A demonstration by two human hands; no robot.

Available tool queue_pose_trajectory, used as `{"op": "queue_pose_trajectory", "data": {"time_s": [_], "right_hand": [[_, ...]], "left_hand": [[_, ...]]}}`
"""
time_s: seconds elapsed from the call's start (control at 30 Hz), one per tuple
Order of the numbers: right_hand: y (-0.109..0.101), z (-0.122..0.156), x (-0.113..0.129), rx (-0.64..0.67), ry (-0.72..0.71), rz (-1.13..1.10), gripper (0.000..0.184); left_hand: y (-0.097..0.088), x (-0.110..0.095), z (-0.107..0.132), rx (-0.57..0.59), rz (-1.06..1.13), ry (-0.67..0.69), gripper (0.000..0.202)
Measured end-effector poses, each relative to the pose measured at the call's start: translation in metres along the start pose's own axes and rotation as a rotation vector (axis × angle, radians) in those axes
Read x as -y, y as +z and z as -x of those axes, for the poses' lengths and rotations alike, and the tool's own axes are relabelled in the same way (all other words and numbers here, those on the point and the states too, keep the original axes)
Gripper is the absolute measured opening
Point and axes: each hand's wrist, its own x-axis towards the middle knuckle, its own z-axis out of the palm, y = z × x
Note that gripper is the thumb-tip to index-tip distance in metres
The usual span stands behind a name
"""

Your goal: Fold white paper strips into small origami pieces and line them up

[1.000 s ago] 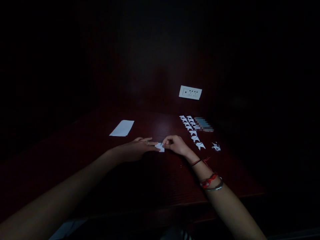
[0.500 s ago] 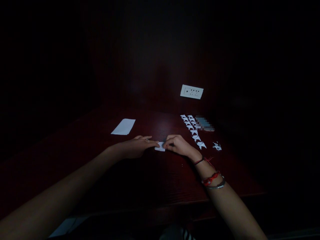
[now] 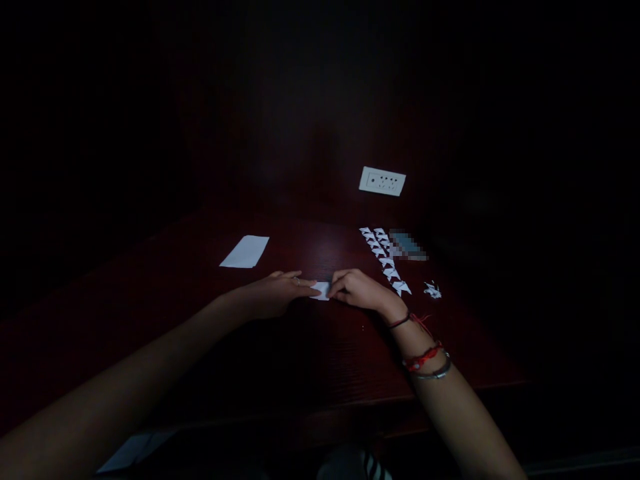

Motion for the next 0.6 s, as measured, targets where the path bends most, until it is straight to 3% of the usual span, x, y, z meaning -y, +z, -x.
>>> {"op": "queue_pose_trajectory", "data": {"time_s": [0.17, 0.6], "right_hand": [[0.001, 0.002, 0.003, -0.042, 0.037, 0.045, 0.027], [-0.006, 0.007, 0.010, 0.039, 0.102, 0.202, 0.026]], "left_hand": [[-0.005, -0.003, 0.001, 0.027, 0.033, -0.008, 0.078], [0.002, 0.003, 0.002, 0.036, 0.106, -0.006, 0.079]]}}
